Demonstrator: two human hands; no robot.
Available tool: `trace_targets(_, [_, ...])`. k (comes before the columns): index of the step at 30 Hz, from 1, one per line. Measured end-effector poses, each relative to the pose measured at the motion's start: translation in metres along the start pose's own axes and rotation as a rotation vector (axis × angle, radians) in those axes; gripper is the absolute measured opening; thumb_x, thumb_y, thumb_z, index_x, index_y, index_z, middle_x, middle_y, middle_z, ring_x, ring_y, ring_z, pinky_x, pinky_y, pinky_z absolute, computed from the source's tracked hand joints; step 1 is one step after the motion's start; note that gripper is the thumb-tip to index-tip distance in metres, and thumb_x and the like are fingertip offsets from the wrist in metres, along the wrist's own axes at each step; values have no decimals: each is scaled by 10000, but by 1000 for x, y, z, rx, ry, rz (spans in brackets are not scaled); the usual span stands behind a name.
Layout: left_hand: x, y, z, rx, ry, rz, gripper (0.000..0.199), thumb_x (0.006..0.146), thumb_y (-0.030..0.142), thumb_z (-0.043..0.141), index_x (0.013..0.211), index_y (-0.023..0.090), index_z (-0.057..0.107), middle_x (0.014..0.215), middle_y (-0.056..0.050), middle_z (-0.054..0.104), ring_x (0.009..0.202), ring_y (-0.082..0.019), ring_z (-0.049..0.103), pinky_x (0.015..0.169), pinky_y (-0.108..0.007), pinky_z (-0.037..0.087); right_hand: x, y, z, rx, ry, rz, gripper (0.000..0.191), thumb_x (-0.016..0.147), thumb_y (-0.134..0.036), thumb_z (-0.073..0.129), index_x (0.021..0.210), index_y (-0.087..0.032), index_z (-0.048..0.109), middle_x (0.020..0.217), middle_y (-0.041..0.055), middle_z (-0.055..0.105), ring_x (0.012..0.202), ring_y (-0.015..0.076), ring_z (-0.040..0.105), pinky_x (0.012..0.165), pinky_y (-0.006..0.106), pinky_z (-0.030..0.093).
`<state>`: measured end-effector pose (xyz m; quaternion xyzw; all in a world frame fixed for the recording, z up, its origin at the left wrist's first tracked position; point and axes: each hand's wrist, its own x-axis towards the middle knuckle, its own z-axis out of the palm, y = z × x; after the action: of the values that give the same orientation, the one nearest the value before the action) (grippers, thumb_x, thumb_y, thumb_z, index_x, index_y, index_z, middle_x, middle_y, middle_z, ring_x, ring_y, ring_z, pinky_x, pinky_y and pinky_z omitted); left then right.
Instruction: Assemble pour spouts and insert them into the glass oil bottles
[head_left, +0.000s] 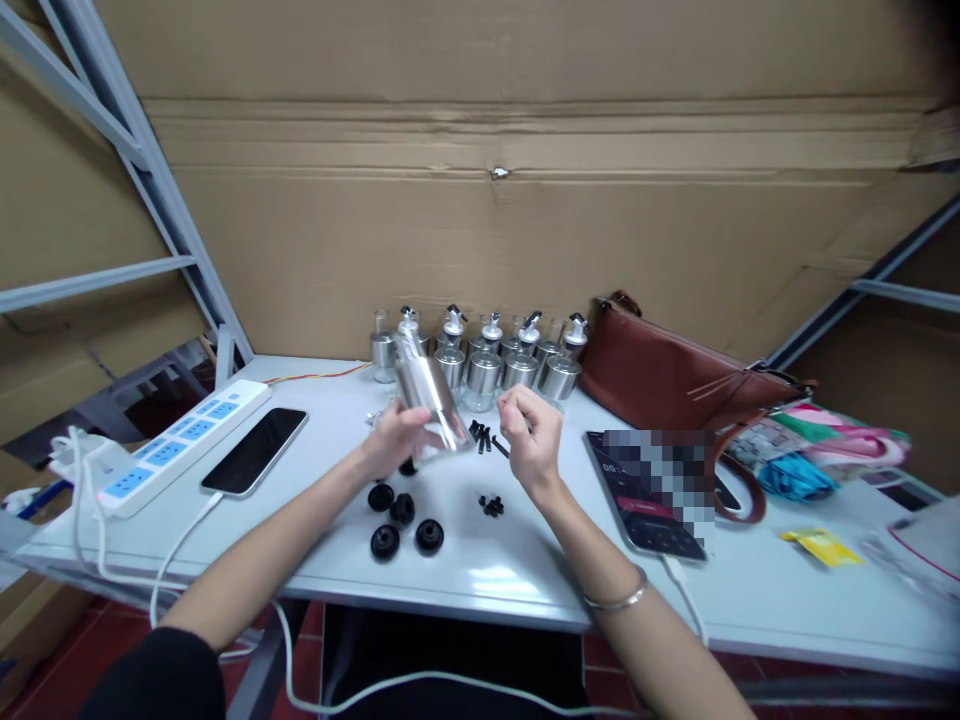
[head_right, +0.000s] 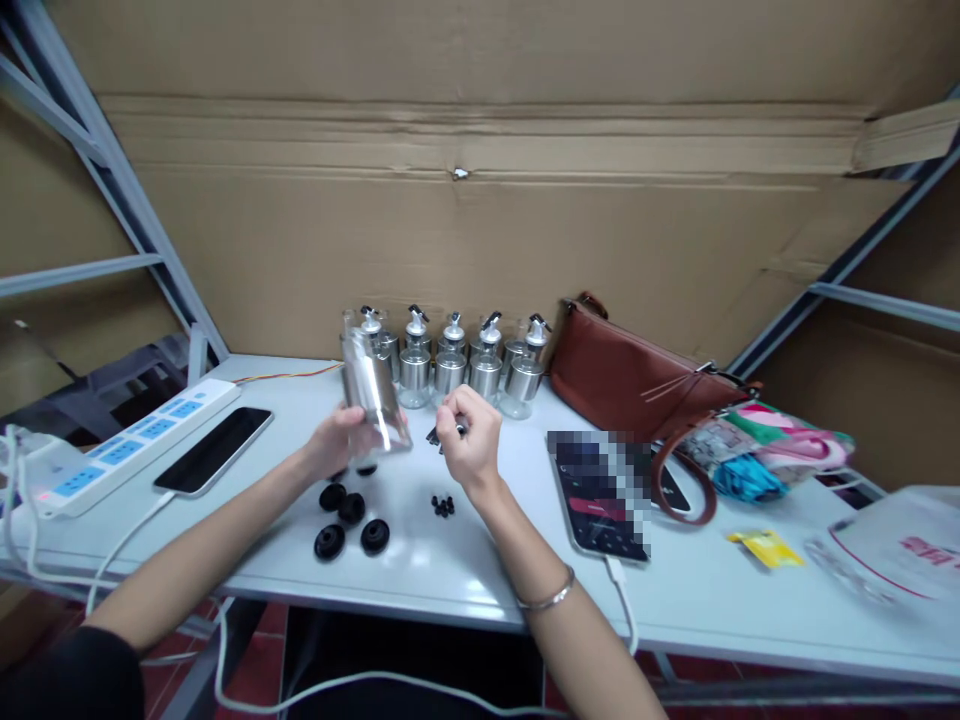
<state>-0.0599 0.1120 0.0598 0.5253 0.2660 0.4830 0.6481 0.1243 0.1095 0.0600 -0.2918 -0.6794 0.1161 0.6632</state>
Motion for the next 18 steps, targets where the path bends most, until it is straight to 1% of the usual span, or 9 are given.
trace_targets(1, [-7,-6,12,-60,-141,-104,509,596,483,730,935,123,610,802,-93,687,715,-245,667,673,-398,542,0,2,-1,20,7,44,365,871,-321,443,530,-204,387,557,-8,418,543,133,412,534,281,303])
trace_targets(2, [-14,-11,22,-93,-251,-166,531,585,484,755,943,117,617,797,-101,693,699,-243,668,651,-389,542,0,3,-2,44,13,88,380,879,-342,433,527,-203,403,555,-7,419,547,137,412,538,284,303])
trace_targets(3, [-20,-16,30,-101,-353,-222,541,564,460,789,945,113,625,812,-110,699,724,-247,673,667,-385,542,1,5,-3,73,19,129,390,878,-356,429,520,-203,412,550,-5,418,554,142,417,544,287,306])
trace_targets(5, [-28,-20,41,-59,-506,-283,521,545,401,831,935,112,640,845,-114,705,780,-245,674,733,-378,533,2,6,-5,148,40,183,397,858,-366,431,495,-208,403,528,0,409,573,154,430,554,291,318])
trace_targets(8, [-32,-19,46,84,-671,-308,459,543,350,849,892,125,653,883,-104,702,835,-240,662,777,-360,514,3,7,-7,282,57,256,384,832,-385,419,491,-208,409,519,1,408,524,143,410,501,280,292])
trace_targets(10, [-30,-17,45,167,-698,-271,468,520,333,864,886,139,646,894,-89,697,840,-229,653,779,-349,510,3,6,-7,373,51,340,369,834,-416,415,536,-201,449,546,-10,411,450,113,357,445,264,232])
trace_targets(12, [-27,-17,41,227,-673,-220,497,489,319,880,883,148,631,902,-77,691,840,-216,645,792,-343,506,5,3,-5,472,60,431,371,839,-466,440,587,-196,476,593,-22,414,411,87,336,422,254,205])
trace_targets(15, [-22,-18,37,271,-632,-216,483,490,337,879,861,143,638,877,-68,688,825,-204,639,790,-329,503,10,-9,-1,625,80,505,434,816,-593,511,644,-195,488,686,-24,427,466,79,425,459,247,291])
trace_targets(18, [-20,-18,37,249,-605,-261,439,525,373,859,837,135,662,845,-65,691,795,-189,637,769,-308,500,17,-26,3,710,22,512,519,749,-709,545,669,-199,485,717,-24,417,546,92,474,548,260,380])
